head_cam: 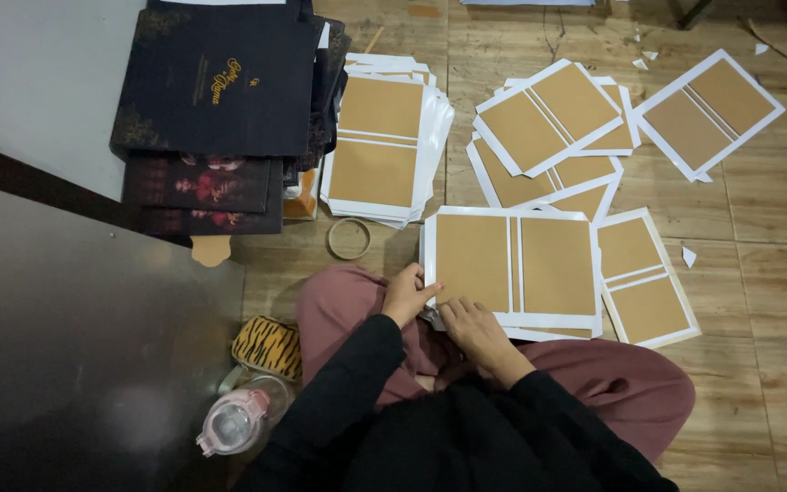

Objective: Applying double-sided tape to cardboard templates by peeling the backing and folding the edges to assemble packaging components.

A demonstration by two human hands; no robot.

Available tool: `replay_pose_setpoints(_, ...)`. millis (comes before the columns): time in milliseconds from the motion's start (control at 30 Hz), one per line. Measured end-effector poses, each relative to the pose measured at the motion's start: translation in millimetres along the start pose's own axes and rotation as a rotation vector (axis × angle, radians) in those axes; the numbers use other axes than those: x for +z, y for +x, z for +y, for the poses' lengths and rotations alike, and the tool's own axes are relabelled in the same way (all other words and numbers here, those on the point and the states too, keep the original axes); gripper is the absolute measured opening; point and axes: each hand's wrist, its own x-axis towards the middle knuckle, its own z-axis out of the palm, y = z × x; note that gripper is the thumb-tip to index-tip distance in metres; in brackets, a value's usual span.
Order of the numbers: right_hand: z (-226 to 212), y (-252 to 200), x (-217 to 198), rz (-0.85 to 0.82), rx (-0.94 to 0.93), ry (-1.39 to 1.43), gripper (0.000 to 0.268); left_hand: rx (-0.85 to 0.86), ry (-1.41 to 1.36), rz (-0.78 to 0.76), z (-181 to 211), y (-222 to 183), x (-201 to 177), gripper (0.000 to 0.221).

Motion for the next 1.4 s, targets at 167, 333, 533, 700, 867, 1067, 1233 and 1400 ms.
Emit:
replay_pose_setpoints(167,-0.7,1.4,-7.9,0.041,-0.011,0.001,0.005,-0.015,-0.045,-0.005,3.1,-2.8,0.5,0.039)
replay_pose_setpoints(333,-3.3,5.6,-16.6,0.078,-0.011,-0.013,0.003,-0.021,-0.03,-0.009,5.5,-5.2,0.0,0.041)
replay_pose_setpoints(533,-3.5,1.0,-4.5,0.095,0.006,-0.047,0.002,-0.013,-0.021,0.003,4.8,-3.0,-0.6,0.042)
replay_pose_setpoints(700,-4.8,1.2,-6.2,0.09,0.016,-0.045,0.003,0.0,-0.026,0.002,8.3,-7.9,-1.3,0.044)
replay_pose_setpoints(867,0.0,-0.1,-5.5,-0.024,0.015,0.063,0.013,0.051,0.092,0.063,3.5,0.8,2.9,0.046)
replay_pose_setpoints(1067,3.9,-26.5,26.5,-0.08,0.043,0.218,0.013,0.072,0.135,0.107,-1.7,-11.5,13.2,0.046)
replay_pose_setpoints(1233,6.8,-31.9,21.6,0.017,0.175,0.247,0.028,0.042,0.084,0.077,27.0,-24.5,-1.9,0.035)
replay_pose_setpoints(1400,-0.2,-21.9,-5.2,0.156,0.292,0.363,0.01,0.033,0.05,0.087,26.4,-23.4,-1.8,0.033)
